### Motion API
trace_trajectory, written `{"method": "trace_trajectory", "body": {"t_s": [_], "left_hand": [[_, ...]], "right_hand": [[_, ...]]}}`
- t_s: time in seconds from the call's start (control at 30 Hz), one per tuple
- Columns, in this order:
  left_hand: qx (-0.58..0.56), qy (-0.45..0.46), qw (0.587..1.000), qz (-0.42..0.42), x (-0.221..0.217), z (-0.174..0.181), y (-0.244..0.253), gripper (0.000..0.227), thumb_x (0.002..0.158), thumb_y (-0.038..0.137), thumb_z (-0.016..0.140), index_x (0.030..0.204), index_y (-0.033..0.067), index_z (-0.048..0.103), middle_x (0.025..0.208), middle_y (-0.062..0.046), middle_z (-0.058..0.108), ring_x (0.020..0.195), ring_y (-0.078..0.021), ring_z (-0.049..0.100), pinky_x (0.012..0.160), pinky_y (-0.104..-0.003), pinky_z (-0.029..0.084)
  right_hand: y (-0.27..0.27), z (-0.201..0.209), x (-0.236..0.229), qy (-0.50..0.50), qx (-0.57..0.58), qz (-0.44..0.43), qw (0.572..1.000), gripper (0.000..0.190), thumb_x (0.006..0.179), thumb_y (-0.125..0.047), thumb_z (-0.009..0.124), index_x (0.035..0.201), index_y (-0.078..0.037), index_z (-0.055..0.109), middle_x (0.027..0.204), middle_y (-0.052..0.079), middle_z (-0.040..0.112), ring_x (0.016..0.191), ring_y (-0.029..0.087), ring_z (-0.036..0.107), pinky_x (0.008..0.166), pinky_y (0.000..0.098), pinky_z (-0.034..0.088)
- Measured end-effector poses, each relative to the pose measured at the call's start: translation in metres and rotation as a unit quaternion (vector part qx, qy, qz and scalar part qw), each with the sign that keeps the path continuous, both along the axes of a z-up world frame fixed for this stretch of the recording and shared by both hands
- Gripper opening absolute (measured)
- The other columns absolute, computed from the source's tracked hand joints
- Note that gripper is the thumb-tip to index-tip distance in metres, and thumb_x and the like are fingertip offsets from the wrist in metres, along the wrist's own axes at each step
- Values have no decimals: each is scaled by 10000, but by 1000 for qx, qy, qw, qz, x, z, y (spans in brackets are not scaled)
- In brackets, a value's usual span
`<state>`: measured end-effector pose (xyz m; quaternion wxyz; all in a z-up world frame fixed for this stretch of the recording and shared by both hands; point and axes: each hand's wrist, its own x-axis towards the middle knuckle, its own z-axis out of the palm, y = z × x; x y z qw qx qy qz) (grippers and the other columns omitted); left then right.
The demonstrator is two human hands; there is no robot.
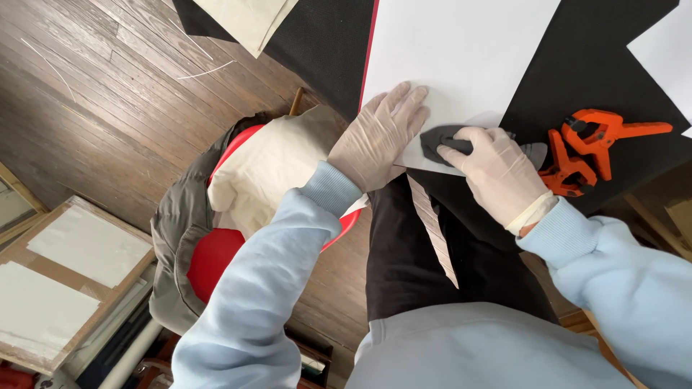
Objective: Applying transfer tape to a black cat vinyl decal on a red surface and smoothing it down with a cloth.
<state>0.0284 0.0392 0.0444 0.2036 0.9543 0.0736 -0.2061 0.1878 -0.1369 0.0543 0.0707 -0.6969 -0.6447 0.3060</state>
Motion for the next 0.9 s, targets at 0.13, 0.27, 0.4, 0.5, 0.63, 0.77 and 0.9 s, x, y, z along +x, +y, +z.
{"method": "trace_trajectory", "body": {"t_s": [0.13, 0.27, 0.4, 0.5, 0.63, 0.77, 0.9], "left_hand": [[1, 2, 1000, -7, 1, 4, 5, 985, 696, 465, 852, 1460, 18, 420, 1559, -165, 329, 1440, -350, 328, 1161, -434, 353], [89, -87, 992, -29, -2, -19, 11, 652, 828, 261, 741, 1403, 54, 513, 1473, -79, 462, 1245, -255, 531, 971, -363, 507], [64, -46, 995, -55, 22, -27, 28, 410, 1031, 15, 575, 1437, 39, 525, 1088, -91, 637, 878, -234, 691, 695, -360, 585], [-36, -220, 972, 81, 35, -60, 37, 435, 923, 41, 624, 1353, 80, 570, 1091, -105, 675, 868, -281, 728, 666, -400, 593], [-66, -137, 982, 111, 60, -99, 46, 316, 967, 45, 583, 1264, 149, 615, 1129, -84, 710, 938, -269, 744, 779, -371, 620], [-92, -190, 968, 139, 65, -95, 46, 368, 915, 64, 599, 1280, 99, 575, 1066, -126, 723, 909, -279, 752, 719, -364, 621], [-100, -193, 964, 156, 66, -98, 49, 605, 832, 60, 631, 1414, 37, 467, 971, -145, 716, 778, -245, 746, 593, -318, 607]], "right_hand": [[-8, -2, -8, 10, -1, -7, 1000, 481, 809, 16, 619, 1250, -134, 739, 1261, 128, 596, 1034, 350, 606, 911, 453, 539], [-11, -1, -13, 10, -13, -2, 1000, 450, 840, 2, 642, 1253, -149, 738, 1248, 133, 607, 1044, 355, 604, 907, 448, 538], [-4, 14, 7, 139, -38, -37, 989, 451, 749, -14, 670, 1177, -128, 759, 1200, 121, 638, 1109, 329, 605, 944, 449, 524], [24, 40, 37, 61, 20, -134, 989, 430, 900, -9, 660, 1304, -133, 740, 1285, 154, 611, 1208, 319, 601, 1038, 426, 534], [32, -15, 27, -8, 88, -172, 981, 415, 991, 26, 639, 1375, -116, 705, 1311, 127, 576, 1261, 321, 569, 1076, 401, 533], [30, -23, -8, -69, 87, -141, 984, 464, 958, -14, 672, 1415, -95, 690, 1353, 161, 550, 1272, 382, 519, 1057, 464, 514], [34, -25, -28, -43, 60, -124, 989, 514, 941, -40, 690, 1449, -125, 693, 1367, 147, 561, 1215, 383, 521, 1019, 475, 494]]}}
